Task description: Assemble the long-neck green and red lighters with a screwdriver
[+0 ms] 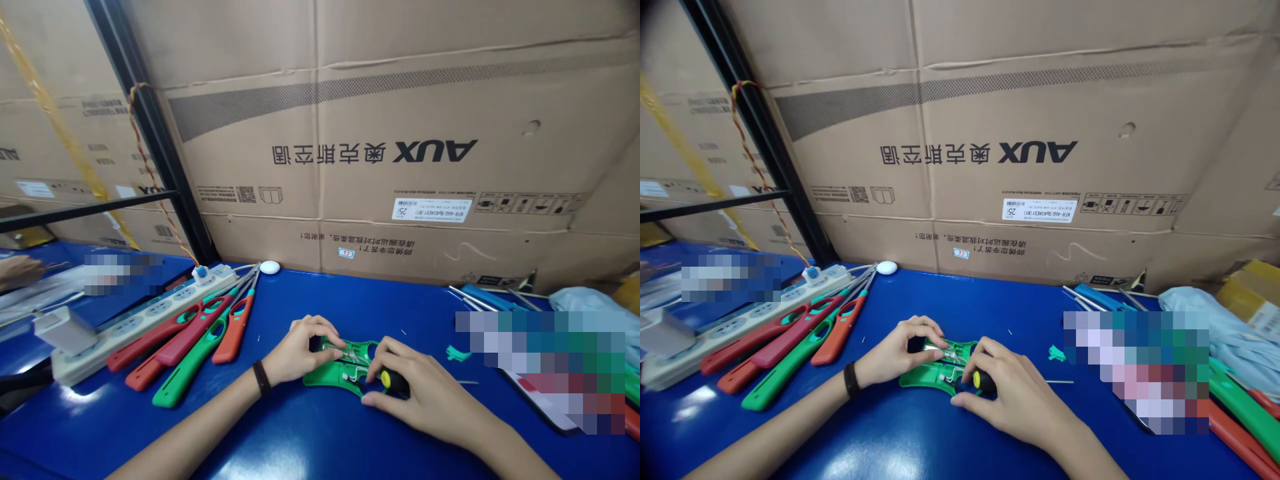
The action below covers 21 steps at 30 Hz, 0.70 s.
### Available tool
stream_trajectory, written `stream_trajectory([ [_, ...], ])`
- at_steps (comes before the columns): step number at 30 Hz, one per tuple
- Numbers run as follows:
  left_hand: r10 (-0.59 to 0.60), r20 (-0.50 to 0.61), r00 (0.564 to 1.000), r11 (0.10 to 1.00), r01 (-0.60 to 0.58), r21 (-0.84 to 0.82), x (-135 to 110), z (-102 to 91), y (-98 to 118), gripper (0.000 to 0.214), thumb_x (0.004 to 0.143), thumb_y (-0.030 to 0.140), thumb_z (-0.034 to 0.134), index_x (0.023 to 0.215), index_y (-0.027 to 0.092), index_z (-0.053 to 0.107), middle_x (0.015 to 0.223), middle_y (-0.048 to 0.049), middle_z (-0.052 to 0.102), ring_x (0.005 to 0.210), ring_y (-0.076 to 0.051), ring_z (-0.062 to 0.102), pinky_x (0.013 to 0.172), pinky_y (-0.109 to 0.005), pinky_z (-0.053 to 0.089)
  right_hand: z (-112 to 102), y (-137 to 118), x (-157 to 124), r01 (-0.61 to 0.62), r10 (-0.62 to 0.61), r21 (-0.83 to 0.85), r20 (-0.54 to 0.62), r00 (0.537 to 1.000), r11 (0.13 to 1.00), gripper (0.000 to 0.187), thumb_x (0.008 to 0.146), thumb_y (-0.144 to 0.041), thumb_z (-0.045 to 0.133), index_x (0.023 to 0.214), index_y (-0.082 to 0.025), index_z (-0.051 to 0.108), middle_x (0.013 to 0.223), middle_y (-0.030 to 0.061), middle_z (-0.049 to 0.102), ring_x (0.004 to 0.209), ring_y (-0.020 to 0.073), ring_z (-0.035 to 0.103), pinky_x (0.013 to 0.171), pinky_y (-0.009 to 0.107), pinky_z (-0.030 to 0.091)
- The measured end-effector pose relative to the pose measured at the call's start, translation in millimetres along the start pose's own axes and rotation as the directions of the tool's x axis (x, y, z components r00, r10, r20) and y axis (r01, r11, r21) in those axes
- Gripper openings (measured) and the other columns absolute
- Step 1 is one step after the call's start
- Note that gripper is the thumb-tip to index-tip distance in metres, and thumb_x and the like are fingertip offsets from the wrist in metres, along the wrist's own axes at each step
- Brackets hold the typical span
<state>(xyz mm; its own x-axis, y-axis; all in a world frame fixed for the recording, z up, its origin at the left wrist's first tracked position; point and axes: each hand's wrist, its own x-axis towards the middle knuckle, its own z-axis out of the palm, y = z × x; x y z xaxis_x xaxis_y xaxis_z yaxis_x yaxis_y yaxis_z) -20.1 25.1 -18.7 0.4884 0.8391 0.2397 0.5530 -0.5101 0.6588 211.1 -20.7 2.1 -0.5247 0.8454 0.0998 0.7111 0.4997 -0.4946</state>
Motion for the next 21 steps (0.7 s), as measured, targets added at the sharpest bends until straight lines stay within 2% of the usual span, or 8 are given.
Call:
stream_trajectory([
  [4, -0.01, 0.003, 1.0, 0.996, 0.01, 0.09, -1.2, -1.1, 2.5, 0.009, 0.079, 0.027, 0.07, 0.087, 0.026, 0.071, 0.098, -0.0011, 0.064, 0.094, -0.019, 0.057, 0.092, -0.041, 0.035, 2.9, 5.7, 1.3, 0.028, -0.029, -0.025, -0.055, 0.998, 0.999, 0.008, 0.086, -0.027, 0.057, 0.094, -0.028, 0.058, 0.092, -0.0026, 0.058, 0.073, 0.0146, 0.06, 0.065, 0.026, 0.044],
  [9, 0.083, -0.005, 0.996, 0.982, -0.081, 0.172, -3.7, -2.2, 4.9, 0.009, 0.082, 0.028, 0.066, 0.09, 0.028, 0.071, 0.103, -0.0005, 0.062, 0.099, -0.019, 0.054, 0.096, -0.043, 0.028, 10.9, 12.1, 3.3, 0.025, -0.031, -0.068, -0.076, 0.997, 0.997, 0.002, 0.086, -0.025, 0.057, 0.085, -0.025, 0.056, 0.083, -0.0029, 0.058, 0.067, 0.0143, 0.058, 0.058, 0.024, 0.041],
  [12, 0.167, -0.022, 0.986, 0.977, -0.162, 0.141, -6.0, -2.7, 10.5, 0.011, 0.085, 0.031, 0.063, 0.091, 0.026, 0.07, 0.102, -0.0012, 0.062, 0.098, -0.018, 0.055, 0.098, -0.042, 0.027, 9.2, 13.4, 4.4, 0.029, -0.034, -0.058, -0.095, 0.995, 0.998, 0.003, 0.088, -0.025, 0.055, 0.086, -0.025, 0.056, 0.084, -0.0026, 0.059, 0.069, 0.0145, 0.059, 0.062, 0.025, 0.042],
  [15, 0.245, 0.02, 0.969, 0.967, -0.246, 0.071, -7.9, -2.2, 15.7, 0.018, 0.08, 0.036, 0.068, 0.096, 0.026, 0.068, 0.101, -0.0011, 0.064, 0.097, -0.017, 0.058, 0.104, -0.043, 0.023, 5.0, 14.1, 4.8, 0.021, -0.026, -0.049, -0.108, 0.994, 0.999, 0.006, 0.089, -0.024, 0.052, 0.086, -0.024, 0.057, 0.084, -0.0018, 0.06, 0.071, 0.0152, 0.06, 0.065, 0.026, 0.043],
  [18, 0.26, 0.047, 0.964, 0.964, -0.262, 0.041, -8.3, -0.3, 16.1, 0.032, 0.075, 0.039, 0.073, 0.102, 0.025, 0.066, 0.102, -0.0017, 0.066, 0.099, -0.018, 0.059, 0.107, -0.044, 0.02, 3.3, 14.3, 4.8, 0.026, -0.032, -0.055, -0.114, 0.993, 0.998, 0.009, 0.091, -0.024, 0.05, 0.086, -0.024, 0.058, 0.086, -0.0002, 0.062, 0.073, 0.0164, 0.062, 0.065, 0.026, 0.044],
  [21, 0.257, 0.028, 0.966, 0.965, -0.258, 0.046, -7.6, 1.8, 13.0, 0.035, 0.078, 0.037, 0.07, 0.109, 0.025, 0.062, 0.104, -0.0018, 0.066, 0.099, -0.017, 0.059, 0.108, -0.042, 0.022, 4.2, 14.6, 4.7, 0.033, -0.041, -0.067, -0.117, 0.992, 0.997, 0.011, 0.091, -0.025, 0.049, 0.086, -0.023, 0.059, 0.087, 0.0004, 0.062, 0.074, 0.0167, 0.062, 0.065, 0.026, 0.044],
])
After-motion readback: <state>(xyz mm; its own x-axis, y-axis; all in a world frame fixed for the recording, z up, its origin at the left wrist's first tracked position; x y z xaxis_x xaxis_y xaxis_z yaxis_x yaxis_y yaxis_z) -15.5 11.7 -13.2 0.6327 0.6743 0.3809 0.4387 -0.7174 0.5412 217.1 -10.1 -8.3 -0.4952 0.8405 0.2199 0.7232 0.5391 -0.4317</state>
